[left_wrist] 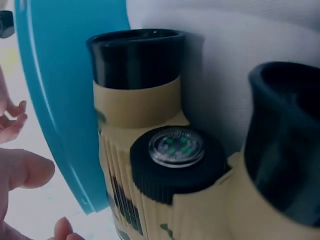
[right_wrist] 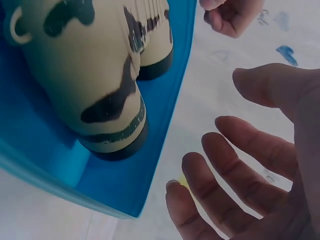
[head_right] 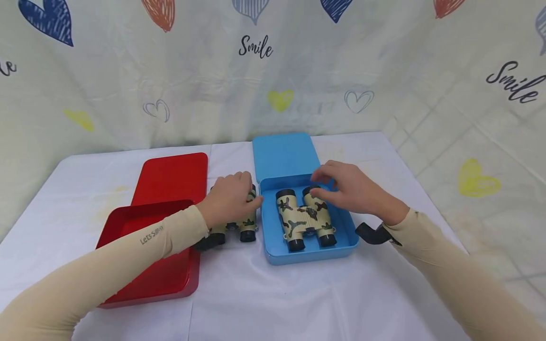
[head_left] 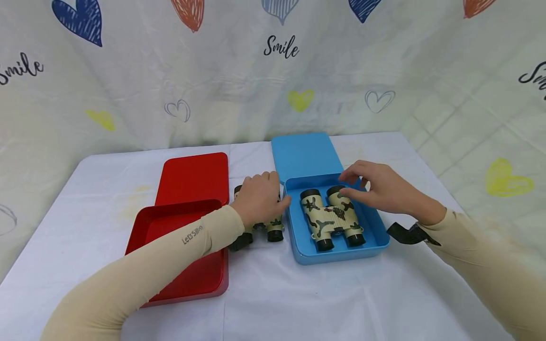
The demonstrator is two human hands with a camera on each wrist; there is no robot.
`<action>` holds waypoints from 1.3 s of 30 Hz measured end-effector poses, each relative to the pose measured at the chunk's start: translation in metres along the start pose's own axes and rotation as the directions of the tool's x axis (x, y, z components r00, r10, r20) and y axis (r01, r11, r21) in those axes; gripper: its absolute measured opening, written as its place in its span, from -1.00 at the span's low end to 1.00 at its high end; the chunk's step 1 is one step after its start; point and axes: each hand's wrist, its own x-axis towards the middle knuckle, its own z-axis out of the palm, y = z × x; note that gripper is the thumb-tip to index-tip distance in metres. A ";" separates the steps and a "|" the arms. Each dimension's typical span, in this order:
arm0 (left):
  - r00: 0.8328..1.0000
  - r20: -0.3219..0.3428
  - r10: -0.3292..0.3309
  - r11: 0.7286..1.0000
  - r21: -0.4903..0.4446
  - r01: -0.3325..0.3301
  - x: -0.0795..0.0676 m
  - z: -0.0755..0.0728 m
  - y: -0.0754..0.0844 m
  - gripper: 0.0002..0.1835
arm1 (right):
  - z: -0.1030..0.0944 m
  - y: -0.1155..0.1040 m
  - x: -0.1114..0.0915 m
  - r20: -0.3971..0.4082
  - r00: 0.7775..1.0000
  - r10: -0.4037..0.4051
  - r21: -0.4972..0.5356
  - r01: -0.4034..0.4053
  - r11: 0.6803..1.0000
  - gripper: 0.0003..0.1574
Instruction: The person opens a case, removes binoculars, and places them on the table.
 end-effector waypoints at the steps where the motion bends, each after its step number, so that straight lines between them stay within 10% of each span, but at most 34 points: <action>1: 1.000 -0.006 0.008 1.000 0.014 -0.008 -0.001 0.001 0.001 -0.60 | 0.001 -0.001 -0.002 -0.002 1.000 -0.013 -0.012 0.013 1.000 -0.68; 17: 0.999 0.020 0.027 0.995 0.100 -0.029 -0.010 0.013 0.010 -0.29 | 0.018 -0.017 -0.031 0.034 0.998 -0.055 -0.028 0.056 0.998 -0.59; 39: 0.990 -0.047 0.136 0.975 0.186 -0.125 -0.012 0.029 0.012 -0.47 | 0.043 -0.017 -0.032 0.026 0.981 -0.191 -0.091 0.192 0.977 -0.14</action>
